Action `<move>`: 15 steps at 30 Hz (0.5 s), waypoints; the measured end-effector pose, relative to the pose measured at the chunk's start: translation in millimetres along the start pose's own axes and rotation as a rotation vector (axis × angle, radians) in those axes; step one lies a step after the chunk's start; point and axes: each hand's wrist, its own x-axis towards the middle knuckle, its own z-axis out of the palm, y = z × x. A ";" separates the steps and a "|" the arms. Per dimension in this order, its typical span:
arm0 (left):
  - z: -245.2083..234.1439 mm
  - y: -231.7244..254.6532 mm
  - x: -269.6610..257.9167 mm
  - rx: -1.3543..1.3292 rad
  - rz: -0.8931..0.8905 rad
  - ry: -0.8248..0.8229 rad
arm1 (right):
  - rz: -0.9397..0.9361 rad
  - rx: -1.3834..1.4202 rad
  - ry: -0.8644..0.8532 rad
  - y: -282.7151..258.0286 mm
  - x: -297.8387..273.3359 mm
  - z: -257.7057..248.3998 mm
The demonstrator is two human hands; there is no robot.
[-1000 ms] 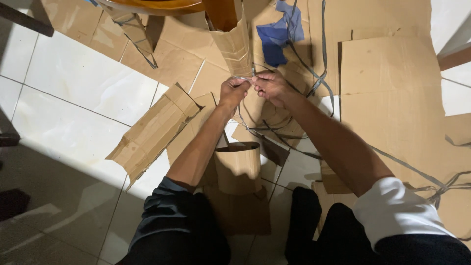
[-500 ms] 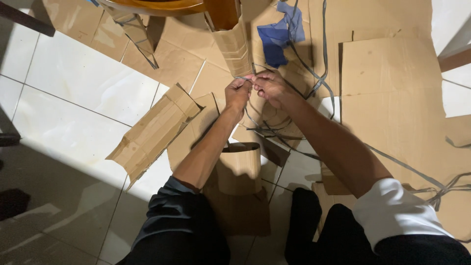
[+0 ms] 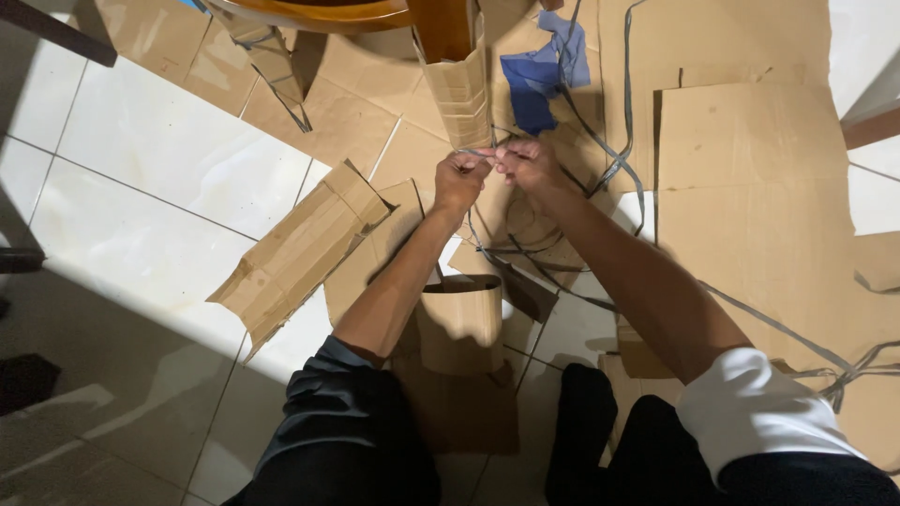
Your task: Wrapping the legs of a wooden stool with cardboard and securing it with tape for protection.
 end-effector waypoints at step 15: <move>-53.3 -3.0 12.4 0.429 0.317 -0.084 | -0.311 -0.956 -0.026 74.0 175.3 -48.2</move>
